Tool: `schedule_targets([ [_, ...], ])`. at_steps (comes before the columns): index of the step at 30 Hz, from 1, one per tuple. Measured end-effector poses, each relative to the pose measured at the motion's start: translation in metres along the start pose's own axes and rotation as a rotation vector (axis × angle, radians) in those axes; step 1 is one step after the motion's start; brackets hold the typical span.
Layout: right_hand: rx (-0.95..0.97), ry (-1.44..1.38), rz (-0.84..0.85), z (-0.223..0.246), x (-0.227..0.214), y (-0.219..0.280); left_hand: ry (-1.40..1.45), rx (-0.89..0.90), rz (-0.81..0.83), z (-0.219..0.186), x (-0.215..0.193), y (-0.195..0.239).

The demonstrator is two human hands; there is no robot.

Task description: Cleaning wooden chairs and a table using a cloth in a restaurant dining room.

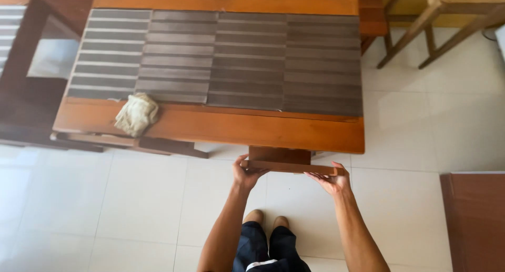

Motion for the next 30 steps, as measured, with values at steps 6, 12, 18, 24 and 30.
schedule_targets([
  [6, -0.033, -0.023, 0.020, 0.018, 0.002, -0.014, -0.013, 0.034, 0.050, 0.012, 0.010, 0.000],
  [12, -0.059, 0.044, 0.135, 0.036, 0.021, -0.030, 0.041, 0.027, 0.096, 0.014, 0.033, -0.013],
  [18, -0.046, -0.009, 0.153, 0.034, 0.020, -0.051, -0.064, 0.087, 0.106, -0.002, 0.056, -0.012],
  [24, -0.037, -0.042, 0.105, 0.032, 0.016, -0.047, -0.147, 0.084, 0.182, -0.012, 0.054, -0.023],
  [30, -0.026, -0.105, 0.071, 0.041, 0.017, -0.038, -0.214, 0.096, 0.168, -0.002, 0.059, -0.018],
])
Point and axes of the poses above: each hand's wrist, its own y-axis away from the middle knuckle, its own x-axis out of the palm, z = x × y, the point moved 3 cm from there along -y, towards the middle knuckle, and after that the axes turned 1 degree about -z, right-handed, at the moved point
